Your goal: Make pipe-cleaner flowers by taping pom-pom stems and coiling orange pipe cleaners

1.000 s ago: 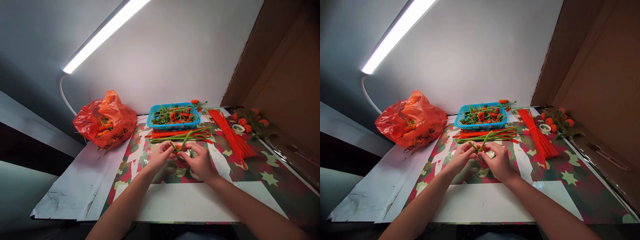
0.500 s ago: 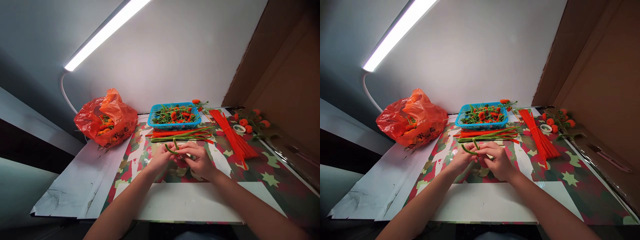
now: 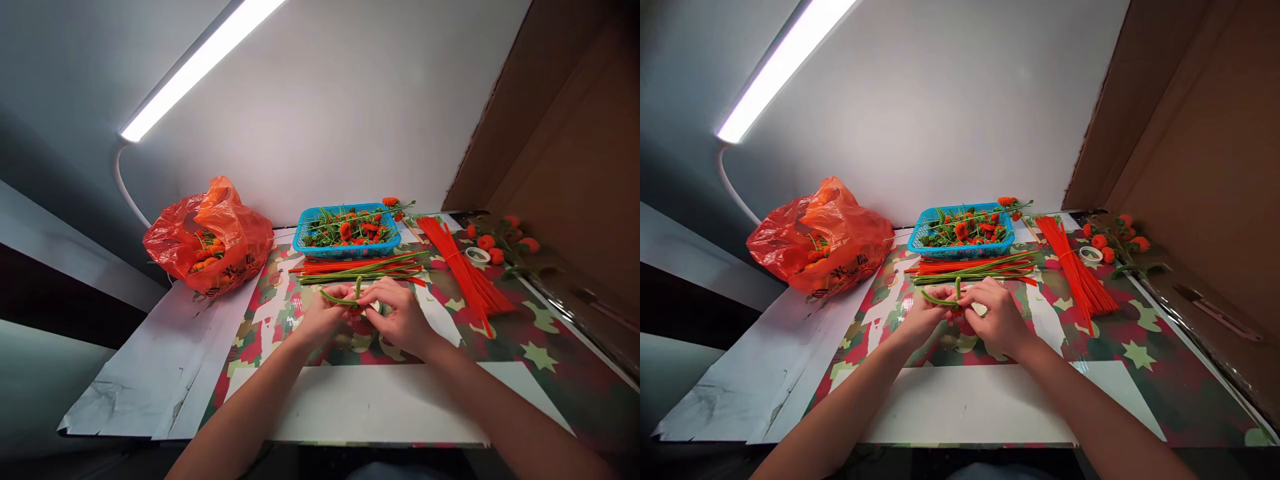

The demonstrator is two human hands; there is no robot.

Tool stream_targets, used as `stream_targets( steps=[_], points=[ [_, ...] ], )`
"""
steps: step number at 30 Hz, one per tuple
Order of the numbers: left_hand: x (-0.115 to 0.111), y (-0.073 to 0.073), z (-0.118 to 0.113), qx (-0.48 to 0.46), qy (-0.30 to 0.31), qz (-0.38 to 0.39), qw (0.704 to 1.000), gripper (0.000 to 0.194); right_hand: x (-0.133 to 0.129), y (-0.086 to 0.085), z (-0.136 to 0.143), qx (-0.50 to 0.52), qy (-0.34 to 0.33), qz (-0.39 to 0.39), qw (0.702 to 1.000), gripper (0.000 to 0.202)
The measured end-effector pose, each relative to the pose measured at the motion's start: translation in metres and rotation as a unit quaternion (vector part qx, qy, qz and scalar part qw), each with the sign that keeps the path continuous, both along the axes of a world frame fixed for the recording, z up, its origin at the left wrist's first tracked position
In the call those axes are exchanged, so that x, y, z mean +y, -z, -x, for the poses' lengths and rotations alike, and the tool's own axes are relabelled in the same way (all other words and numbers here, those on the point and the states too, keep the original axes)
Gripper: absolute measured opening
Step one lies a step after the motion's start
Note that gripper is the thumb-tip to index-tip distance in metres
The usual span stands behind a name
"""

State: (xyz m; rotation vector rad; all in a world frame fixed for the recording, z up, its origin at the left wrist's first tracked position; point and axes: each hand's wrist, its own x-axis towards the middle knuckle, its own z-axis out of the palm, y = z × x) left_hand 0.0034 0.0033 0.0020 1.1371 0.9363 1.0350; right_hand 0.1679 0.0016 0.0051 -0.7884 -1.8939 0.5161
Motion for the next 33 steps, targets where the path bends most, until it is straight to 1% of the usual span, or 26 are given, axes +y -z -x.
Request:
stream_targets(
  steps=[5, 7, 10, 13, 17, 20, 24, 26, 28, 30, 32, 33],
  points=[
    [-0.002, -0.004, 0.000, -0.016, 0.008, 0.001, 1.000, 0.023, -0.001, -0.004, 0.001, -0.003, 0.016, 0.023, 1.000, 0.020],
    [-0.003, -0.004, 0.001, -0.029, 0.009, -0.009, 0.999, 0.026, -0.001, -0.004, 0.001, 0.002, 0.021, 0.016, 1.000, 0.019],
    [-0.003, 0.000, 0.002, -0.043, -0.022, -0.025, 0.999, 0.029, -0.001, -0.004, 0.001, 0.000, 0.028, -0.008, 1.000, 0.019],
    [-0.002, 0.005, 0.001, -0.043, -0.053, -0.023, 0.997, 0.029, 0.000, -0.004, 0.001, -0.004, 0.033, -0.030, 0.999, 0.019],
    [-0.002, 0.005, 0.001, -0.047, -0.063, -0.012, 0.997, 0.029, -0.001, -0.002, 0.001, -0.010, 0.036, -0.028, 0.999, 0.019],
    [-0.002, 0.003, 0.001, -0.078, -0.058, 0.015, 0.995, 0.028, -0.003, 0.001, 0.003, 0.014, 0.039, 0.008, 0.999, 0.015],
    [-0.002, 0.001, -0.001, -0.101, -0.045, 0.048, 0.993, 0.029, -0.006, 0.007, 0.009, 0.093, 0.031, 0.090, 0.991, 0.010],
    [-0.003, 0.001, -0.003, -0.099, -0.062, 0.044, 0.992, 0.032, -0.006, 0.008, 0.013, 0.131, 0.030, 0.119, 0.984, 0.008],
    [-0.004, 0.000, -0.005, -0.085, -0.093, 0.018, 0.992, 0.033, -0.006, 0.008, 0.016, 0.158, 0.040, 0.140, 0.977, 0.009],
    [-0.006, 0.001, -0.008, -0.058, -0.117, -0.027, 0.991, 0.031, -0.005, 0.006, 0.019, 0.178, 0.061, 0.169, 0.968, 0.012],
    [-0.008, 0.002, -0.009, -0.021, -0.134, -0.088, 0.987, 0.026, -0.005, 0.004, 0.021, 0.209, 0.069, 0.216, 0.951, 0.017],
    [-0.010, 0.004, -0.009, 0.001, -0.144, -0.123, 0.982, 0.023, -0.004, 0.003, 0.022, 0.234, 0.060, 0.249, 0.938, 0.021]
  ],
)
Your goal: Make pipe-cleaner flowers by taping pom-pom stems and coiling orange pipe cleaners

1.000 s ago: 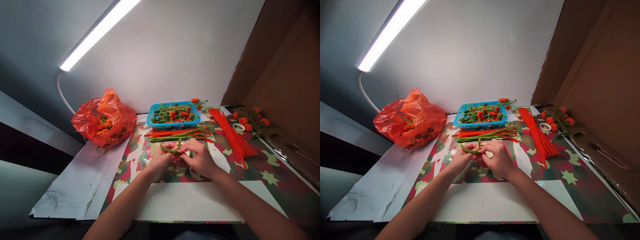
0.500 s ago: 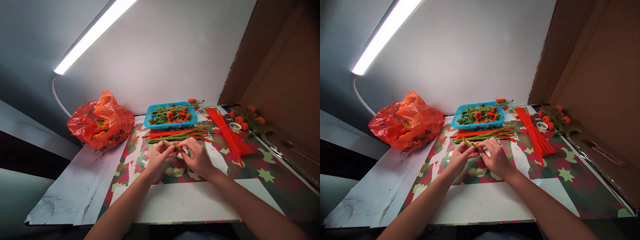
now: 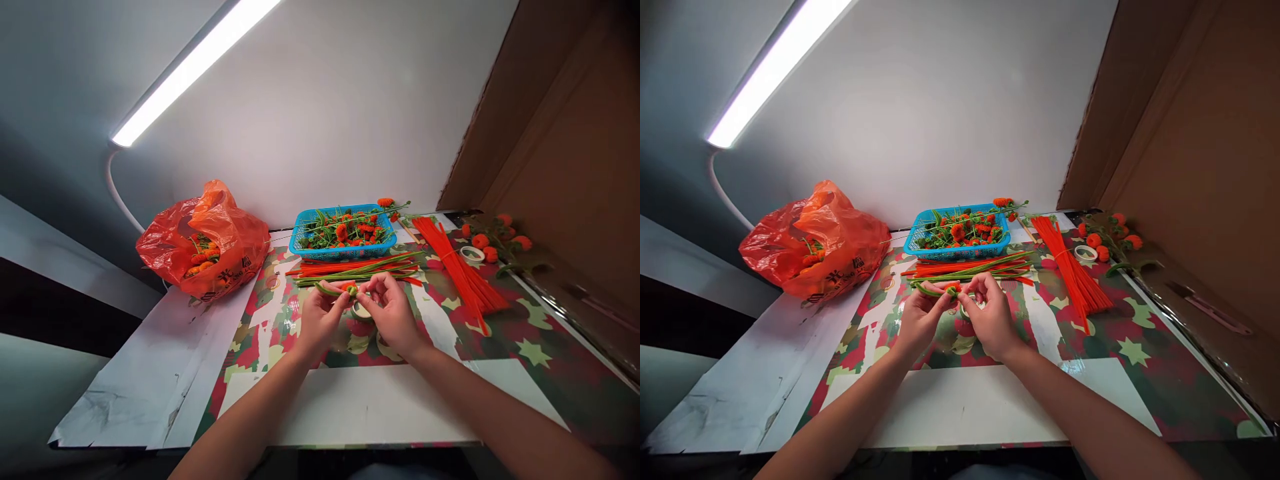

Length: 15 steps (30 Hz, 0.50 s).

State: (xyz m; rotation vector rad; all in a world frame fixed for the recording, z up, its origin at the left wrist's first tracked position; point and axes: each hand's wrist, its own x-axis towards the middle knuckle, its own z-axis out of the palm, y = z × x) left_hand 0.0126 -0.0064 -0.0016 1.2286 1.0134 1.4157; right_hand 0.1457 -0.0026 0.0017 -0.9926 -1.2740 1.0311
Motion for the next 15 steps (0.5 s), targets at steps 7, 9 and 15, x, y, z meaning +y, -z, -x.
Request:
stream_targets(
  steps=[7, 9, 15],
  points=[
    [-0.005, 0.004, 0.001, 0.111, -0.056, -0.123, 0.985, 0.012, 0.004, -0.001, -0.003, 0.162, -0.112, 0.221, 0.955, 0.042],
    [-0.003, 0.003, 0.000, 0.064, -0.050, -0.068, 0.994, 0.018, 0.004, -0.002, -0.006, 0.110, -0.086, 0.175, 0.975, 0.033],
    [0.006, 0.000, 0.003, -0.038, 0.009, 0.101, 0.994, 0.029, 0.004, -0.003, -0.016, -0.245, 0.031, -0.184, 0.951, 0.014]
  ],
)
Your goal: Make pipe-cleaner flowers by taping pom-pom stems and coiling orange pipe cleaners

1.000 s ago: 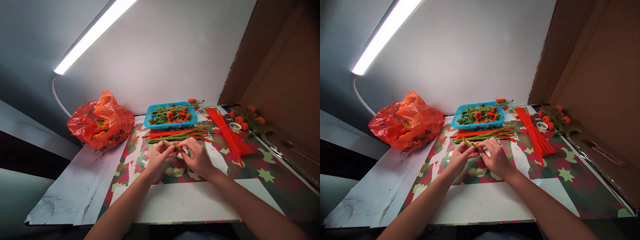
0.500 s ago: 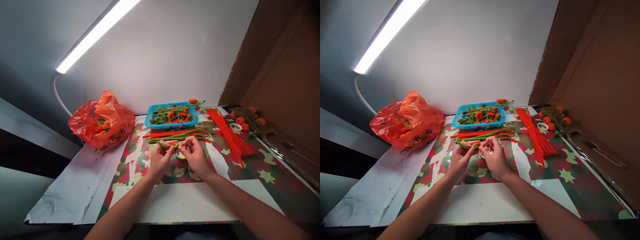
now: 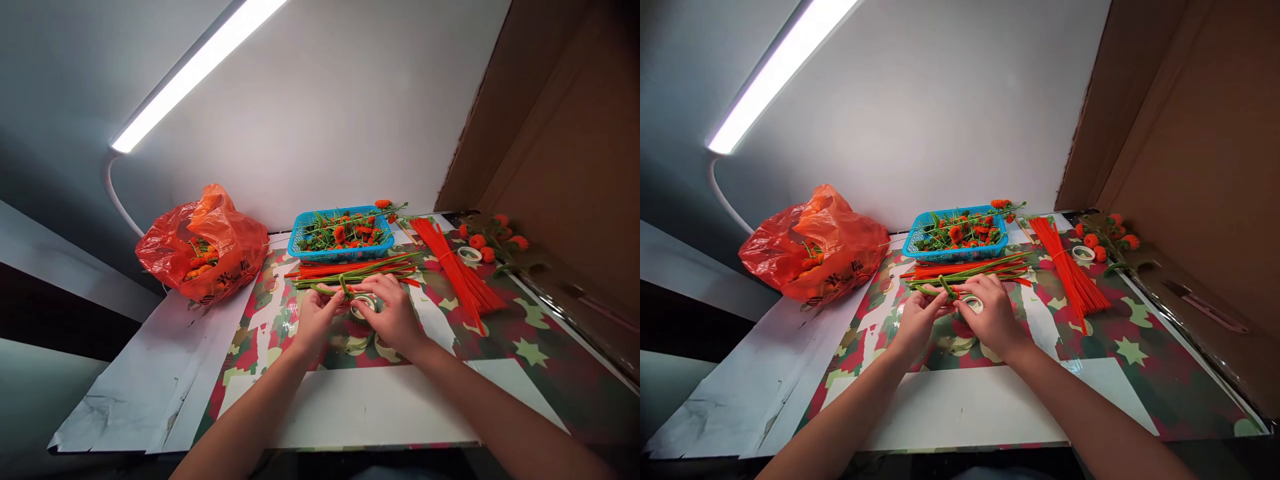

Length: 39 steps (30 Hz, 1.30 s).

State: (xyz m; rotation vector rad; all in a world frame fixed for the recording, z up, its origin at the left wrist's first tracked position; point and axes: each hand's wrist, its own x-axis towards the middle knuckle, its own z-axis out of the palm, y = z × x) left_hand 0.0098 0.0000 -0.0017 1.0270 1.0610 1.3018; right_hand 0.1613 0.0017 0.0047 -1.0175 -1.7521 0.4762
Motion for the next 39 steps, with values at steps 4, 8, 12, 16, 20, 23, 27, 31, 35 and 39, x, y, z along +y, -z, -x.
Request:
stream_targets(
  steps=[4, 8, 12, 16, 20, 23, 27, 31, 35, 39],
  points=[
    [0.001, 0.001, 0.003, -0.003, 0.009, 0.008, 1.000, 0.029, 0.002, 0.005, -0.002, -0.129, 0.030, -0.113, 0.985, 0.011],
    [-0.001, 0.002, 0.000, 0.007, 0.005, -0.011, 1.000, 0.027, 0.003, 0.008, 0.001, -0.156, 0.048, -0.148, 0.975, 0.013],
    [-0.005, 0.006, -0.006, 0.068, -0.061, -0.124, 0.988, 0.019, -0.001, 0.005, 0.009, -0.044, 0.038, -0.045, 0.997, 0.015],
    [-0.009, 0.011, -0.007, 0.214, -0.127, -0.306, 0.919, 0.003, -0.001, 0.000, 0.015, 0.156, -0.029, 0.187, 0.970, 0.021],
    [-0.009, 0.012, 0.001, 0.318, -0.117, -0.460, 0.821, 0.015, 0.002, -0.006, 0.009, 0.298, -0.162, 0.430, 0.836, 0.029],
    [-0.009, 0.011, 0.005, 0.316, -0.060, -0.481, 0.816, 0.018, 0.004, -0.009, 0.003, 0.343, -0.208, 0.559, 0.726, 0.028],
    [-0.006, 0.009, 0.002, 0.211, -0.069, -0.303, 0.927, 0.002, 0.006, -0.009, -0.002, 0.303, -0.162, 0.503, 0.793, 0.027],
    [-0.002, 0.003, -0.002, 0.070, -0.066, -0.116, 0.989, 0.021, 0.007, -0.008, -0.003, 0.216, -0.074, 0.324, 0.918, 0.026],
    [-0.001, -0.002, -0.002, 0.007, -0.036, -0.042, 0.998, 0.029, 0.003, -0.008, -0.002, 0.087, -0.017, 0.123, 0.989, 0.009],
    [-0.003, -0.003, -0.002, 0.001, -0.025, -0.023, 0.999, 0.028, 0.000, -0.004, 0.000, 0.011, -0.002, 0.020, 1.000, 0.007]
  ],
)
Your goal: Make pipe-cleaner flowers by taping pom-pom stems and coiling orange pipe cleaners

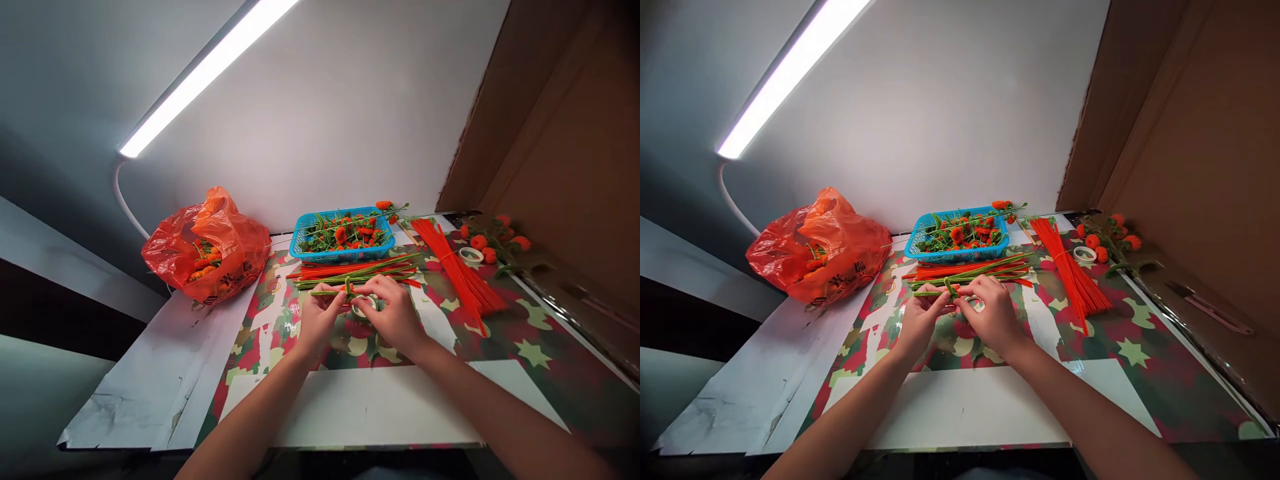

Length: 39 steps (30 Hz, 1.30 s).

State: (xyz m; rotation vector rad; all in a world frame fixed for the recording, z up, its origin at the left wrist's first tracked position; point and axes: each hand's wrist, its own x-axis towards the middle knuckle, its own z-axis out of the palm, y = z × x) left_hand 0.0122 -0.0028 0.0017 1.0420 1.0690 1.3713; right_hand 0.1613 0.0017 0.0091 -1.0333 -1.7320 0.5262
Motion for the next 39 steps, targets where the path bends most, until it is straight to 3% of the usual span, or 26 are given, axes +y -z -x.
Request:
stream_targets(
  steps=[8, 19, 39],
  points=[
    [0.0001, 0.0009, -0.0004, 0.026, 0.006, 0.001, 1.000, 0.029, 0.0021, 0.0090, 0.0010, -0.023, -0.001, -0.025, 0.999, 0.005],
    [-0.0013, -0.0019, -0.0011, 0.008, 0.010, 0.009, 1.000, 0.029, 0.0026, 0.0056, 0.0002, -0.030, -0.016, 0.000, 0.999, 0.012],
    [-0.0006, 0.0018, -0.0006, 0.013, 0.015, 0.008, 1.000, 0.028, 0.0031, 0.0079, 0.0022, 0.038, -0.033, 0.044, 0.998, 0.010]
  ],
)
